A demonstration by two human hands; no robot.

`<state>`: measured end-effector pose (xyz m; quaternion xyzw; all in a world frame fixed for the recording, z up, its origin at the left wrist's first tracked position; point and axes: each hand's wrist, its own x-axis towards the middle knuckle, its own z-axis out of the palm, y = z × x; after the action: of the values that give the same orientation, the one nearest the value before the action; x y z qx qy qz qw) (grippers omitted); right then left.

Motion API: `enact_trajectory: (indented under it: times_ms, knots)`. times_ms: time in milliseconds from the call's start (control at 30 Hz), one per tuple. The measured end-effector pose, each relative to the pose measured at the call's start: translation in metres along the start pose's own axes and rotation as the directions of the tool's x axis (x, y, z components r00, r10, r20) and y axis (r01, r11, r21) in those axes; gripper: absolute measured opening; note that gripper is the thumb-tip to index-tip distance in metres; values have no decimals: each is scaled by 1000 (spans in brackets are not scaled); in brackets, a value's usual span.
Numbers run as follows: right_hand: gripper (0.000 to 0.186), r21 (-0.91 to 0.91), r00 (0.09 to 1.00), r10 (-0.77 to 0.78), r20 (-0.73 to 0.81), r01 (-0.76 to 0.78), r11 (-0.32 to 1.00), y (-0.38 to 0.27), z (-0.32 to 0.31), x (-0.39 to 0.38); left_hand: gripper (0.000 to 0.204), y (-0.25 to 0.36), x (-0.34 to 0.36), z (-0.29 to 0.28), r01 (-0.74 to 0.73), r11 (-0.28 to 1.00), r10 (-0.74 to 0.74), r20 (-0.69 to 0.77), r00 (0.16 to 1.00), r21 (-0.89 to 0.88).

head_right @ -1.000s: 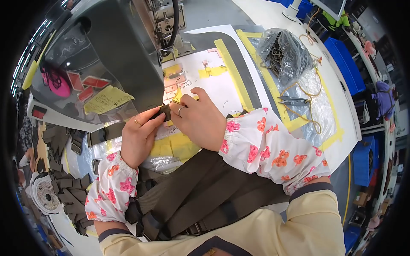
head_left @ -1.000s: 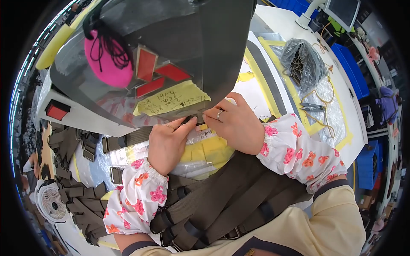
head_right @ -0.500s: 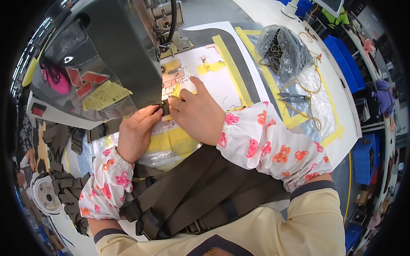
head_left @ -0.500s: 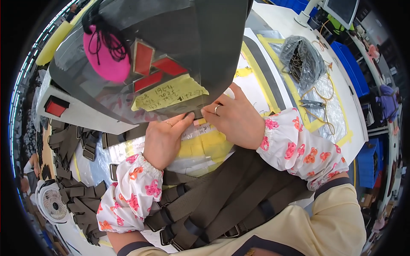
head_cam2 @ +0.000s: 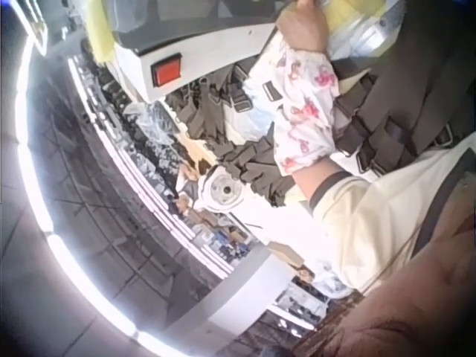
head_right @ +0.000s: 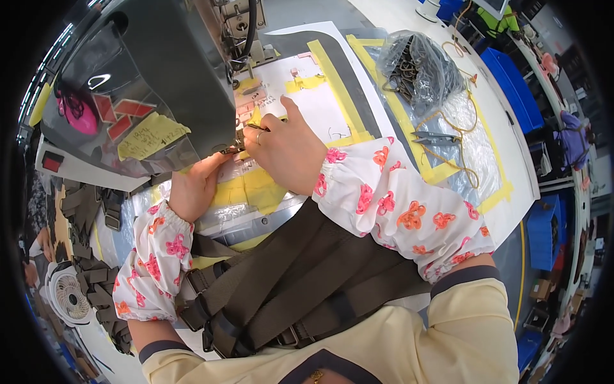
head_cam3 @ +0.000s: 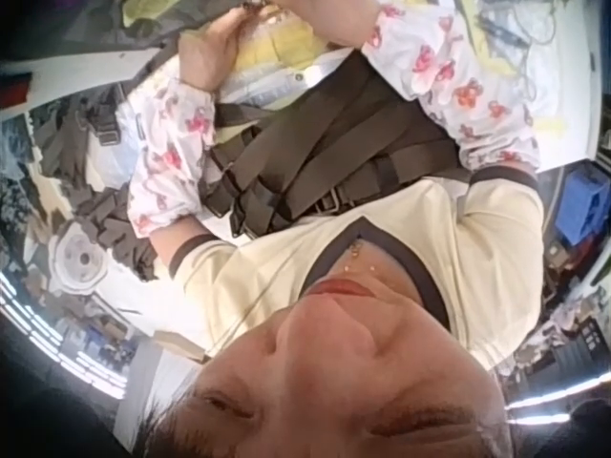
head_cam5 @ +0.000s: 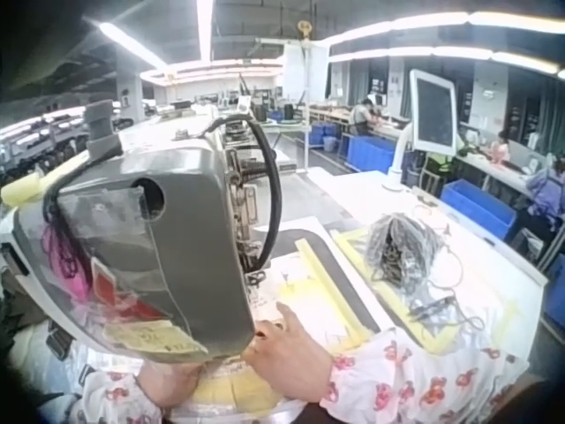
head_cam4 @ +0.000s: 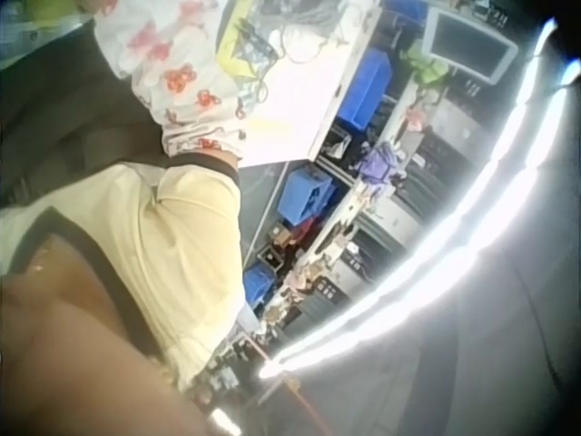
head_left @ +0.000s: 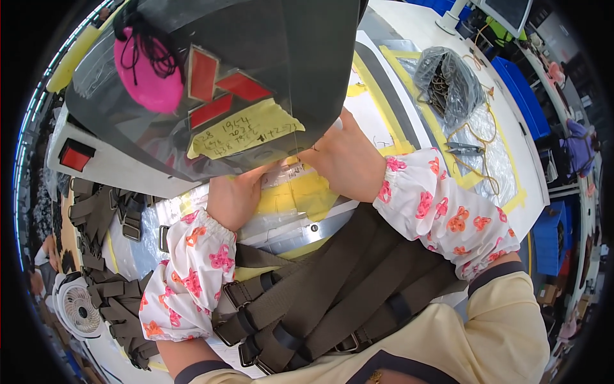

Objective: Sewing straps onto a fabric component using an industrial sewing machine.

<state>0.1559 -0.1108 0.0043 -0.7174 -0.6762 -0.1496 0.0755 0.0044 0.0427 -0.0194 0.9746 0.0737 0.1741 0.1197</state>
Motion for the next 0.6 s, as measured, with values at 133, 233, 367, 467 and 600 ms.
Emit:
enact_trajectory:
  times_ms: [133,233,367,467,600]
  knots:
    - [17,-1,999,10,-51,-10,1000,-1,4,-2,27,1,1,1,75,997,-76,80,994,16]
    - [22,-11,999,13,46,-13,1000,-4,0,-2,27,0,-4,1,84,996,-87,73,994,36]
    - [25,23,1000,-4,15,4,1000,-5,-1,0,27,-3,-12,0,137,988,-146,129,981,76]
    - [25,48,1000,23,13,-24,999,6,4,-9,27,2,7,13,113,992,-104,152,983,-52]
    - [19,47,998,-70,-5,70,996,-12,-3,-13,26,22,-5,-14,-106,994,106,-22,994,-35]
